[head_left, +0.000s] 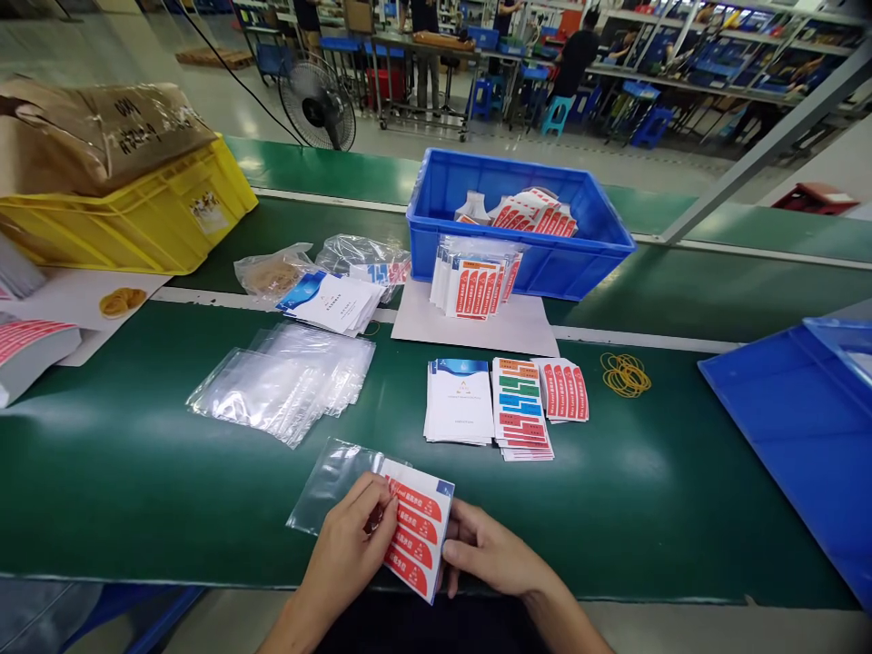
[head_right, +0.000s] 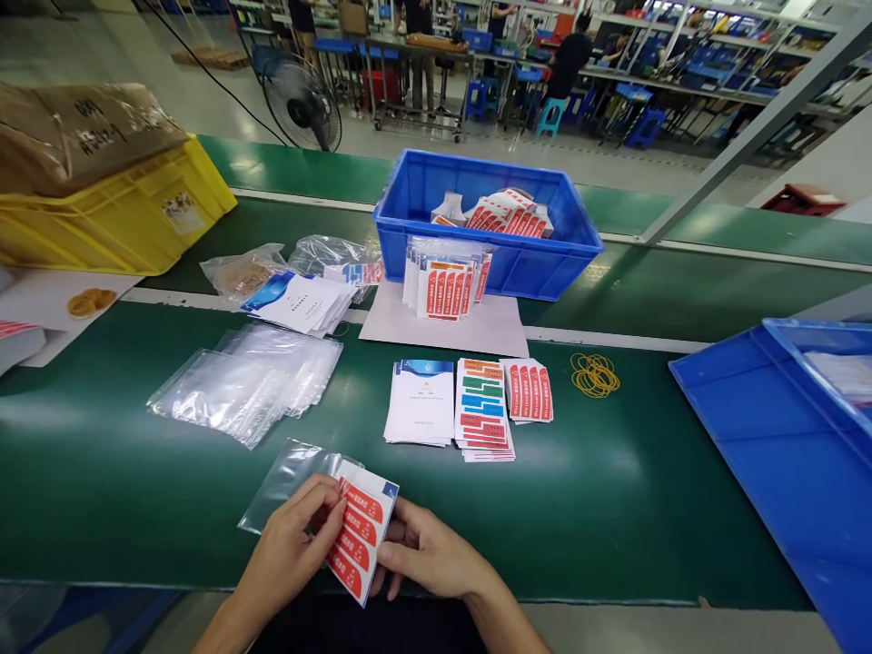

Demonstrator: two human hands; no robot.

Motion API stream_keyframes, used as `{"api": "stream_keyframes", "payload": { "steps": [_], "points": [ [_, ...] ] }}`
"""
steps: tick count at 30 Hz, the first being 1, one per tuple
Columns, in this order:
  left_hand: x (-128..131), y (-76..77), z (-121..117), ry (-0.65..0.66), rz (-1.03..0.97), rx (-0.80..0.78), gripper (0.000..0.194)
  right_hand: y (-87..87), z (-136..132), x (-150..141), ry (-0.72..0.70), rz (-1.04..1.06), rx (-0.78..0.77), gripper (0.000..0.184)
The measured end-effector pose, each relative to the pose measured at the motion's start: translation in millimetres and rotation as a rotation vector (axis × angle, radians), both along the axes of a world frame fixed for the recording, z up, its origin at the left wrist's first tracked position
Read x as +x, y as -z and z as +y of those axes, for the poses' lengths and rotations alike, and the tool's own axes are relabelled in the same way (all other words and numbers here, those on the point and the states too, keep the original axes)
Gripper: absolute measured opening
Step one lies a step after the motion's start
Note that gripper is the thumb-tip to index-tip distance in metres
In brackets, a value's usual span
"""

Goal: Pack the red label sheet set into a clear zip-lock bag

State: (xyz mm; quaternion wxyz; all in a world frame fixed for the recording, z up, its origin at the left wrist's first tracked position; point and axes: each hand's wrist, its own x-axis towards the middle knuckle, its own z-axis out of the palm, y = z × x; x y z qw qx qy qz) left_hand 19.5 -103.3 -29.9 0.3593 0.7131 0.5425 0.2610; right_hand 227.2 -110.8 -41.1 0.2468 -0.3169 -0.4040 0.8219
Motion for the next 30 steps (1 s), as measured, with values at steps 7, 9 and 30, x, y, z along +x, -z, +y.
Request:
{"api": "stream_keyframes", "payload": {
  "steps": [7, 9, 30],
  "points": [
    [4, -19.4, 2, 0.015, -0.104, 0.000, 0.016, -5.4, 17, -16, 0.255, -0.153, 0.067, 0.038],
    [6, -24.8, 2, 0.052, -0.114, 0.021, 0.016, -4.4, 23, -25, 0.224, -0.110, 0.075, 0.043],
    [-32, -25.9, 107, 0.123, -0.404, -0.421, 0.019, -5.8, 62, -13, 0.433, -0.282, 0.462, 0.030]
  ]
}}
